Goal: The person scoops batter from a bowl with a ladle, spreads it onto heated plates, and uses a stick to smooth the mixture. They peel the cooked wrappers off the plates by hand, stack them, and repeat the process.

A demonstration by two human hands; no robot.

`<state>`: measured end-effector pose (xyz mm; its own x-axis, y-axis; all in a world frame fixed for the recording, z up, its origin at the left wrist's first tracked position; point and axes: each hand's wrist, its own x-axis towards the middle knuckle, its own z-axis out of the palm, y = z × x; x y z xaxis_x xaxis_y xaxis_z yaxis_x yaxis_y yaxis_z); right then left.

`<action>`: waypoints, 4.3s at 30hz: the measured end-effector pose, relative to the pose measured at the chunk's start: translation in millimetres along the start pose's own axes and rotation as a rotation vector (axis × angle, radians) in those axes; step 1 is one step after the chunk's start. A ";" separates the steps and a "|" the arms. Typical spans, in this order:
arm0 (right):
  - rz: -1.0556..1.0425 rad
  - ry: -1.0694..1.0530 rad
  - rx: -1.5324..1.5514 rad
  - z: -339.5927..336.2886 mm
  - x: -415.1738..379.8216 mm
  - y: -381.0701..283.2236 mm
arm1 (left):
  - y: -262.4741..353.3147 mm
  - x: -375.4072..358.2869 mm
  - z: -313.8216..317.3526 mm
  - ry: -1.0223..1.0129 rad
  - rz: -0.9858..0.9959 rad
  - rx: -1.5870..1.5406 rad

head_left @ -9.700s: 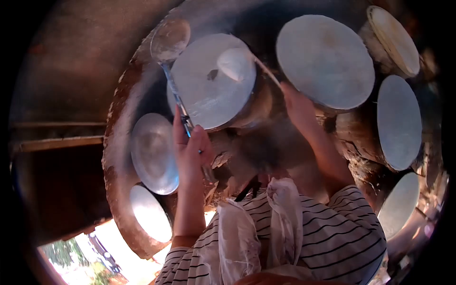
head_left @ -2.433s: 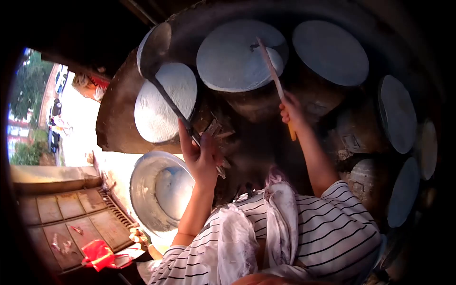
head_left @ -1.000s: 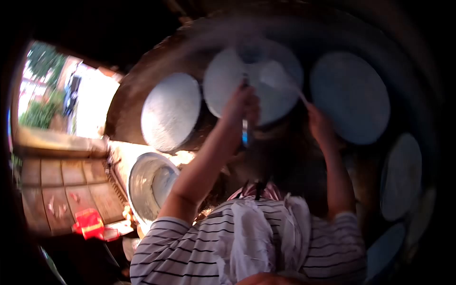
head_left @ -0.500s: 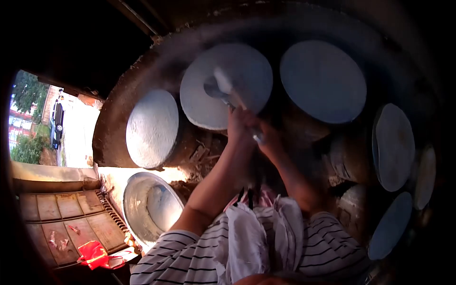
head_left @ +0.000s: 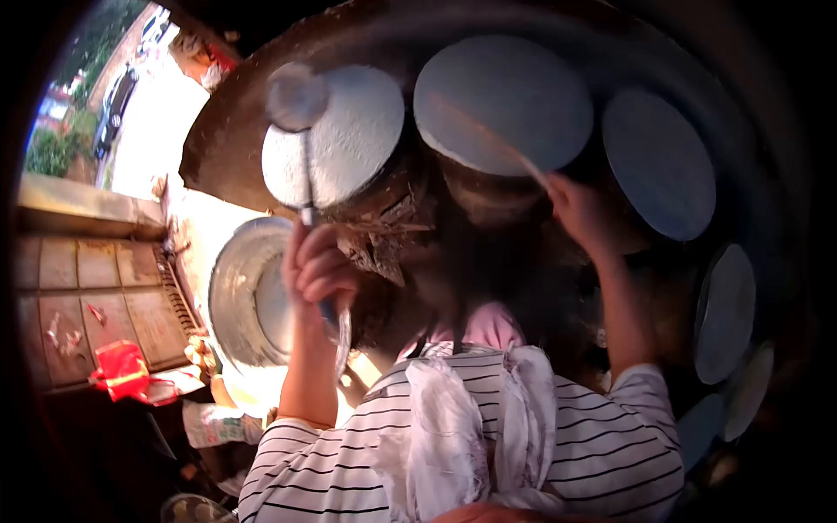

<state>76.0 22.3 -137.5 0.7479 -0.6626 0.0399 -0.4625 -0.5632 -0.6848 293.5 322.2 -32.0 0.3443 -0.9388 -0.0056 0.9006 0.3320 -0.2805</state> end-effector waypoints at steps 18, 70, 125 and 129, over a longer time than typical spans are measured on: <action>-0.449 -0.510 -0.388 -78.6 190.7 3.3 | 228.9 -152.2 -191.7 0.932 1.143 -0.165; -0.002 -0.383 0.176 -100.4 65.0 55.0 | 229.8 -116.2 -259.0 1.482 0.923 0.069; 0.475 0.625 0.103 -171.7 -87.0 222.0 | -217.6 218.8 -183.7 -0.190 0.169 2.101; 0.715 0.931 0.056 -216.9 -227.8 211.7 | -307.8 270.5 -213.1 -0.497 -0.103 2.056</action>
<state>-295.5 -53.1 -133.8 -0.3206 -0.9376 0.1344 -0.5972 0.0900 -0.7970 52.9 -53.5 -151.8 -0.0007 -0.9738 0.2273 -0.2736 0.2189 0.9366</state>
